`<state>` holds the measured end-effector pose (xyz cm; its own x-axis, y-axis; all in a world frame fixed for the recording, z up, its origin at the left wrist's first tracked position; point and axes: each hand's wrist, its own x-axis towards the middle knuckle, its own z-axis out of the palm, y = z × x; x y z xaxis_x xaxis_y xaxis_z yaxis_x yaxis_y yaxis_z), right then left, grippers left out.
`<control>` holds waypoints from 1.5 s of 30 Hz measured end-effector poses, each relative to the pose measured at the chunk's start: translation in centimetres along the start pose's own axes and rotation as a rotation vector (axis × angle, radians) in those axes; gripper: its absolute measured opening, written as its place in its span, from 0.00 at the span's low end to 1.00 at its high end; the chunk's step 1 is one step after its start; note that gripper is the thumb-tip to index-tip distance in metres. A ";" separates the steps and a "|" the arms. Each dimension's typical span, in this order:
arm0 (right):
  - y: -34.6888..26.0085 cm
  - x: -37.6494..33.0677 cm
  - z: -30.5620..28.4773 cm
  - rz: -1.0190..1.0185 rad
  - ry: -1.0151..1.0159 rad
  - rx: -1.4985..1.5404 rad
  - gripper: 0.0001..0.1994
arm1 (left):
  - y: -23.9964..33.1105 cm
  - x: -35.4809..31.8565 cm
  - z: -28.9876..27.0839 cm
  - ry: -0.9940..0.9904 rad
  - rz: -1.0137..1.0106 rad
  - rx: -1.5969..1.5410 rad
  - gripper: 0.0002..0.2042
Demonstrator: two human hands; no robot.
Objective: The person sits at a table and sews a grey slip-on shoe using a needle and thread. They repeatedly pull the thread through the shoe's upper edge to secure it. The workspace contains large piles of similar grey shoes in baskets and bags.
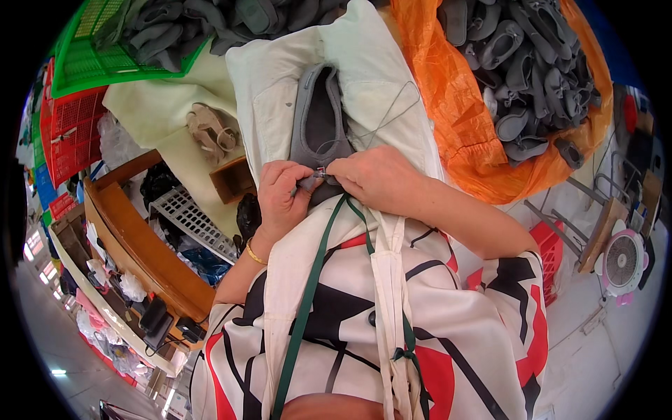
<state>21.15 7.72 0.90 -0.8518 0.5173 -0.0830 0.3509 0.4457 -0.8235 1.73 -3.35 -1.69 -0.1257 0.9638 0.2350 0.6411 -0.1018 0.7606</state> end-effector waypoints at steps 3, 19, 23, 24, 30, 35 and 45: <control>-0.1 0.0 -0.2 0.002 -0.011 -0.007 0.07 | -0.1 -0.1 0.0 0.004 -0.002 0.001 0.15; -0.8 0.2 3.3 0.191 0.075 0.039 0.09 | 0.2 -0.7 0.5 0.087 -0.003 -0.020 0.14; -0.9 1.2 2.7 0.297 0.065 0.286 0.10 | 0.3 -0.5 0.7 0.103 0.021 -0.062 0.15; -0.9 1.6 2.6 0.300 0.052 0.301 0.10 | 0.3 -0.5 0.6 0.097 0.019 -0.057 0.15; -0.8 2.8 0.0 0.378 -0.167 0.433 0.07 | 0.2 -0.5 0.4 0.071 0.102 -0.011 0.16; 0.2 3.6 0.1 0.067 -0.026 0.210 0.07 | 0.1 -0.4 0.1 0.036 0.145 0.012 0.18; 1.6 7.8 0.5 0.307 0.247 0.786 0.09 | 0.0 -0.1 -0.4 -0.066 0.057 -0.030 0.17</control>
<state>14.87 12.10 -1.29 -0.6233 0.7158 -0.3149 0.1034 -0.3238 -0.9405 1.43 -3.60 -1.44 -0.0382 0.9703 0.2388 0.6230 -0.1637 0.7649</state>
